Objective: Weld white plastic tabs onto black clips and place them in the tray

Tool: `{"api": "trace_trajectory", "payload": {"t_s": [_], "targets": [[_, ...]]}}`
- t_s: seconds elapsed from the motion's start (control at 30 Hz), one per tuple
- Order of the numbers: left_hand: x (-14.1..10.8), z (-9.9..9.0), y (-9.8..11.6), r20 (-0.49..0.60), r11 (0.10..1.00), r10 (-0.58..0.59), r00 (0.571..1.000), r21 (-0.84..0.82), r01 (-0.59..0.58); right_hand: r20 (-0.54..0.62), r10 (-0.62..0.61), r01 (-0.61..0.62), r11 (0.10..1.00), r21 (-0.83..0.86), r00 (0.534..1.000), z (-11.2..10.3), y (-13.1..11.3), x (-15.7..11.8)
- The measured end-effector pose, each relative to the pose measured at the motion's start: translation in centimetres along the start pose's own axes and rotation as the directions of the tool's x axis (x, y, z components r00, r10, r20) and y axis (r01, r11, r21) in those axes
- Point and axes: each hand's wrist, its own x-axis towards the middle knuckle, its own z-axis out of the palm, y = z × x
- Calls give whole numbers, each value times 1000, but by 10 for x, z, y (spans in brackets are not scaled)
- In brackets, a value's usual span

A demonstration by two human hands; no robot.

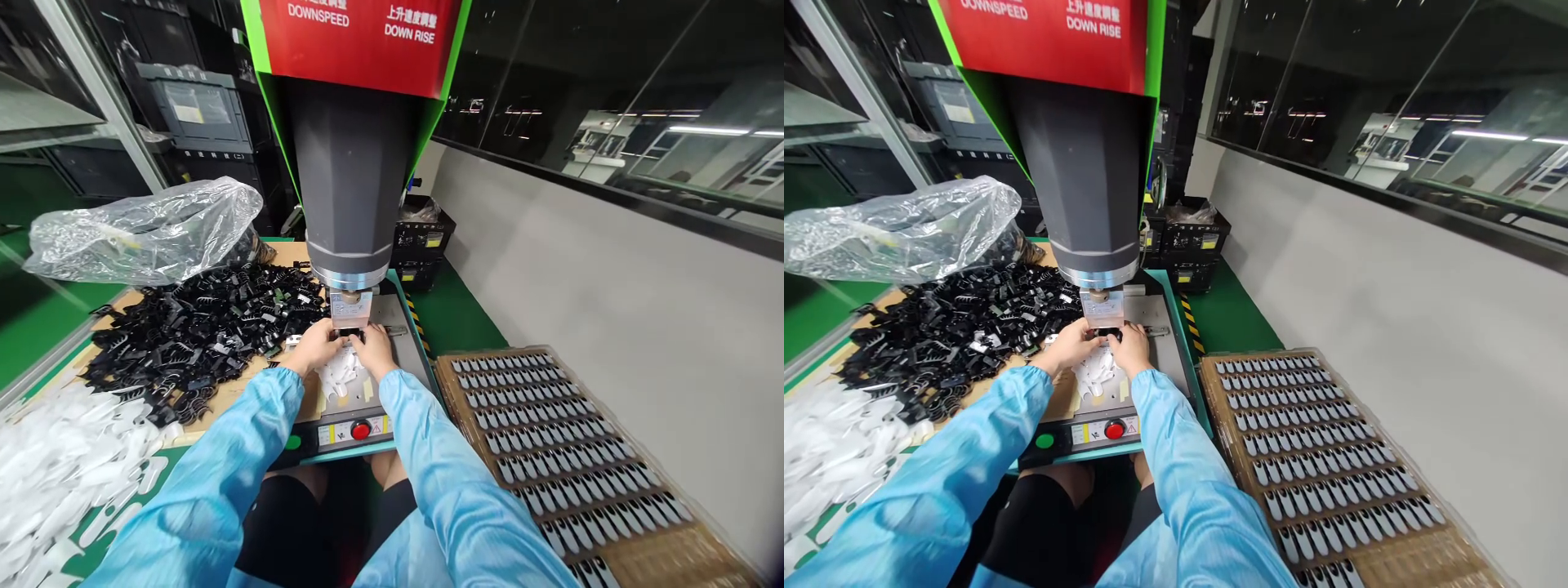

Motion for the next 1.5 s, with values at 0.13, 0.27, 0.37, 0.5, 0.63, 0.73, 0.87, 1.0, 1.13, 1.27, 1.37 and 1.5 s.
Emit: {"api": "trace_trajectory", "payload": {"t_s": [0.13,0.27,0.37,0.5,0.63,0.73,0.87,1.0,1.13,1.27,1.37,1.5], "targets": [[-5,2,5,-59,985,-109,992,-140,100,-52,102,-91,979,185,993,3,-2,1],[-45,10,20,-55,816,-282,958,-539,209,-55,220,-149,805,574,974,3,-3,-37],[-97,17,42,20,617,-349,937,-747,246,-19,213,-125,638,760,977,-1,-11,-88],[-157,26,73,60,461,-348,936,-858,227,47,166,-128,525,842,985,-14,-30,-151],[-187,33,86,52,405,-364,930,-890,208,64,153,-135,521,843,986,-24,-41,-183],[-197,39,84,61,371,-356,933,-906,201,73,156,-147,542,828,985,-25,-42,-191],[-201,42,81,61,362,-348,935,-912,195,64,164,-144,545,826,984,-25,-41,-196],[-202,43,82,94,347,-340,936,-912,217,53,186,-148,542,827,981,-22,-41,-199],[-203,44,83,98,322,-370,924,-919,227,59,201,-158,523,838,978,-20,-42,-201],[-203,42,86,90,300,-414,906,-926,229,101,199,-189,492,850,975,-21,-48,-202],[-201,38,88,131,242,-427,895,-937,252,121,238,-217,437,873,964,-26,-53,-202],[-200,30,88,259,19,-412,873,-956,293,201,296,-295,320,900,934,-35,-57,-201]]}}
